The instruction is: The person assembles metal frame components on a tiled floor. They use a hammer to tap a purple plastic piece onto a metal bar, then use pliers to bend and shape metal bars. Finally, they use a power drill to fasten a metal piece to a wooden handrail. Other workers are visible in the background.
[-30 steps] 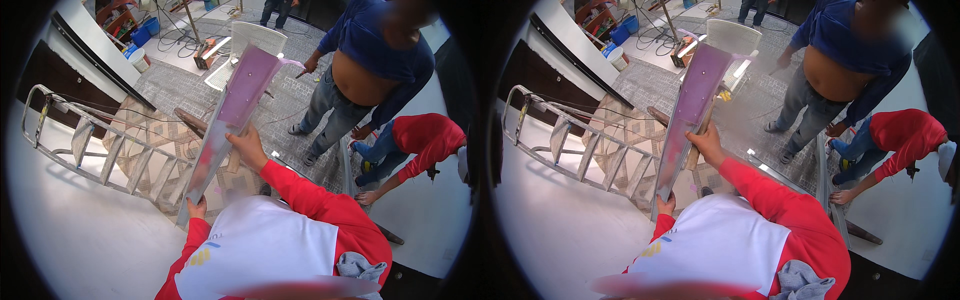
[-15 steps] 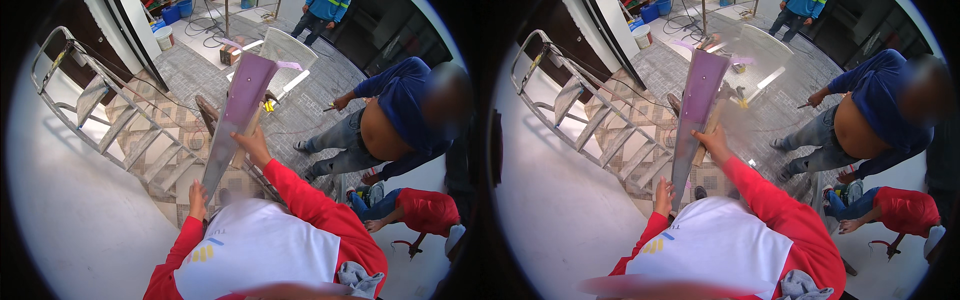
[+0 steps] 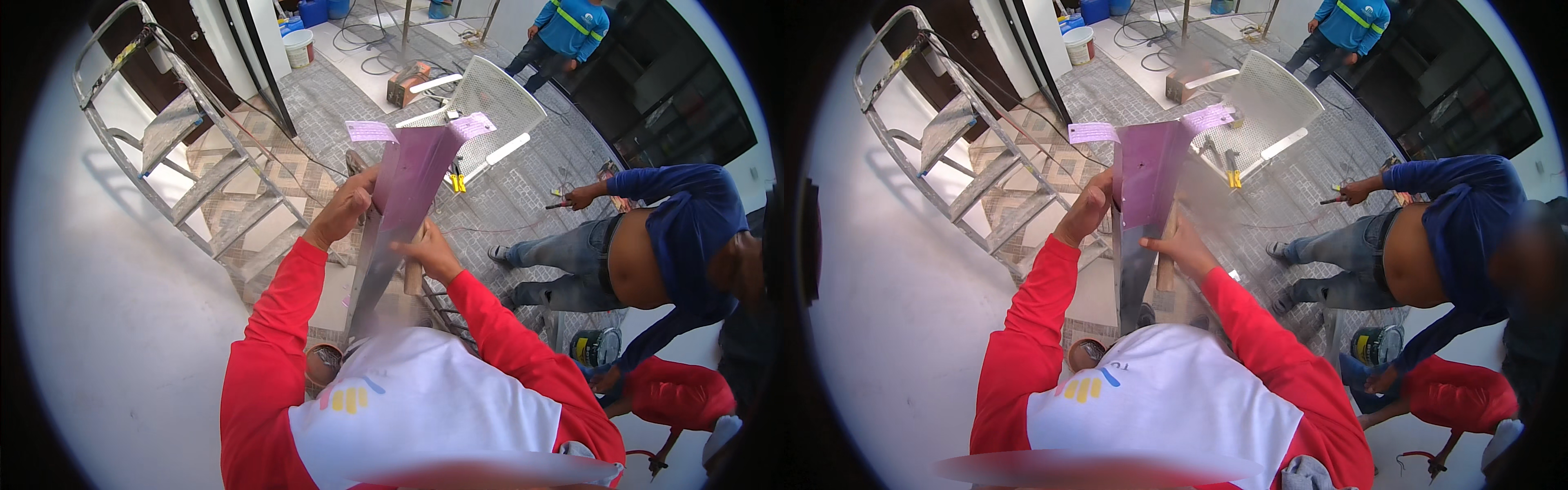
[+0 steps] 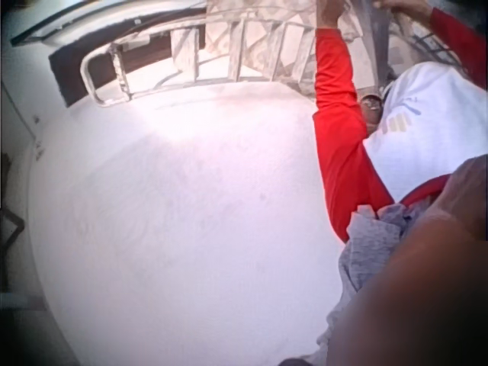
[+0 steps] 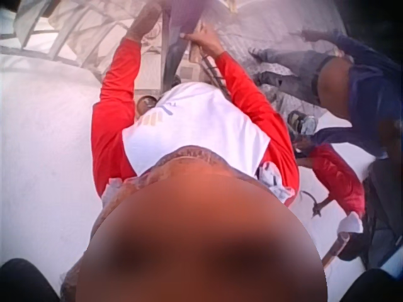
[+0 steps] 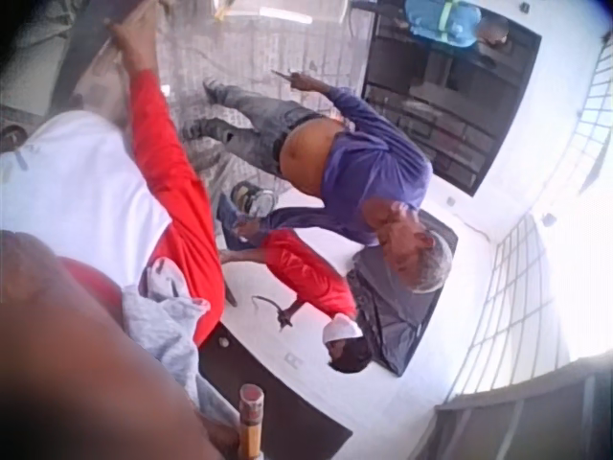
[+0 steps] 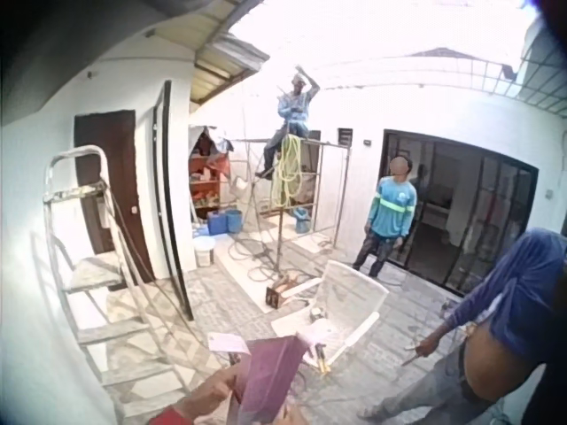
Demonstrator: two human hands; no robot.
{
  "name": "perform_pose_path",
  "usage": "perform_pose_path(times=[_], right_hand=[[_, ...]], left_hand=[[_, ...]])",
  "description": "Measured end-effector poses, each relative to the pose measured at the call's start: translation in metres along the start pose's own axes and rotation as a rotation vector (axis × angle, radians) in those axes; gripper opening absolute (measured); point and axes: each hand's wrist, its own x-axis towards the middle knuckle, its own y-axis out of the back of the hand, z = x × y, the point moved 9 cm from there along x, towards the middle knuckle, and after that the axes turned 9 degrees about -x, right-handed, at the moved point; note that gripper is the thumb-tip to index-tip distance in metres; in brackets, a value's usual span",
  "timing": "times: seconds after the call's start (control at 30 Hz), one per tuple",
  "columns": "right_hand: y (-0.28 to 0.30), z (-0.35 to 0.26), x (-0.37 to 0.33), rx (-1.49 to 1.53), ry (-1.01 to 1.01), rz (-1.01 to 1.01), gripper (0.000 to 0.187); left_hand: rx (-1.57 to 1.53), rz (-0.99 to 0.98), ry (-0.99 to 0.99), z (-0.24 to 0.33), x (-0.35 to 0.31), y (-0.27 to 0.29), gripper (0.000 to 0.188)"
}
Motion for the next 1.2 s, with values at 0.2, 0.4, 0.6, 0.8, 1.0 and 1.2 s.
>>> perform_pose_path(times=[0.2, 0.4, 0.6, 0.8, 1.0, 1.2], right_hand=[[-0.013, -0.006, -0.004, -0.093, -0.013, -0.072, 0.077], [-0.013, -0.001, -0.001, -0.03, 0.072, -0.018, 0.084], [0.048, -0.01, -0.028, -0.272, 0.09, 0.025, 0.071], [0.122, -0.193, -0.066, -1.03, 0.485, 0.332, 0.055], [0.097, -0.284, -0.072, -1.317, 0.725, 0.279, 0.058], [0.08, -0.275, -0.063, -1.481, 0.659, 0.168, 0.054]], left_hand=[[-0.097, -0.087, 0.068, 0.039, 0.017, -0.039, 0.125], [-0.122, -0.042, 0.027, 0.061, 0.008, -0.051, 0.132], [-0.593, 0.111, -0.121, 0.054, -0.013, -0.037, 0.123], [-0.032, 0.183, 0.016, 0.05, -0.035, -0.024, 0.119], [0.062, 0.214, -0.073, 0.055, -0.037, -0.051, 0.115], [0.063, 0.247, -0.076, 0.067, -0.044, -0.056, 0.113]])
